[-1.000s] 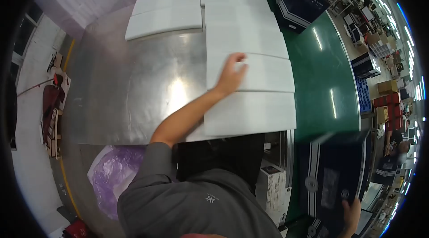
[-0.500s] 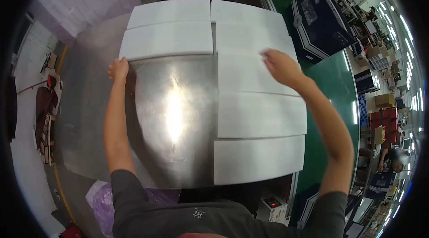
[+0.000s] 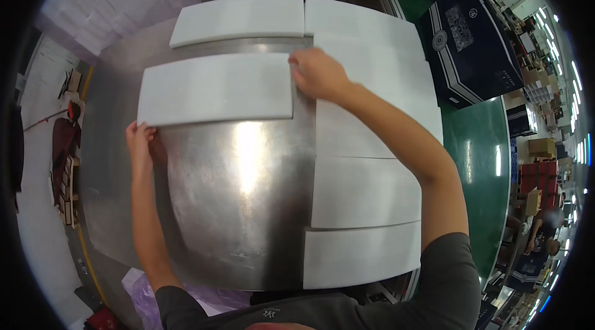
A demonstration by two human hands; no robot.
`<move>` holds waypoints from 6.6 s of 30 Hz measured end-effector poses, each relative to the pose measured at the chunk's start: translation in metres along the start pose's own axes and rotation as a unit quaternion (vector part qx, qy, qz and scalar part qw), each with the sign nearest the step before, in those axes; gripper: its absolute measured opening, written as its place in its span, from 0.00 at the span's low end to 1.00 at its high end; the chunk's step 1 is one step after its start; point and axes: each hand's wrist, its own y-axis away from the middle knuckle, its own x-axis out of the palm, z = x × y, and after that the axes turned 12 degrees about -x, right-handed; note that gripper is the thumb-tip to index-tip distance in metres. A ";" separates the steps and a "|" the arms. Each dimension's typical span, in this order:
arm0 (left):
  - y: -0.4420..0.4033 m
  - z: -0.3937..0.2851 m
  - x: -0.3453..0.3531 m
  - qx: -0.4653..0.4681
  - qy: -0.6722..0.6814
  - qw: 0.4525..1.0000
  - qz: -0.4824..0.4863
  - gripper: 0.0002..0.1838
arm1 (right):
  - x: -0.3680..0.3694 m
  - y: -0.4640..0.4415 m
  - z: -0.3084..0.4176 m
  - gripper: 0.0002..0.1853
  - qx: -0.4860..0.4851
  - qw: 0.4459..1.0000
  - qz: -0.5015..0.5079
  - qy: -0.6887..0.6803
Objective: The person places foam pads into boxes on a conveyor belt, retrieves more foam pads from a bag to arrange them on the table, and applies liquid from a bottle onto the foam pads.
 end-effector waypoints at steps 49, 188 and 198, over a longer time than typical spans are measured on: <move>-0.001 0.028 -0.097 -0.031 0.315 0.916 0.247 0.20 | -0.174 0.176 -0.127 0.20 0.197 0.920 0.011 0.339; 0.376 0.074 0.232 0.381 0.089 0.714 0.581 0.52 | 0.045 0.458 0.093 0.23 0.391 0.852 0.332 -0.106; 0.384 0.114 0.266 0.317 0.050 0.749 0.579 0.37 | -0.184 0.446 0.204 0.42 0.360 0.895 -0.176 -0.195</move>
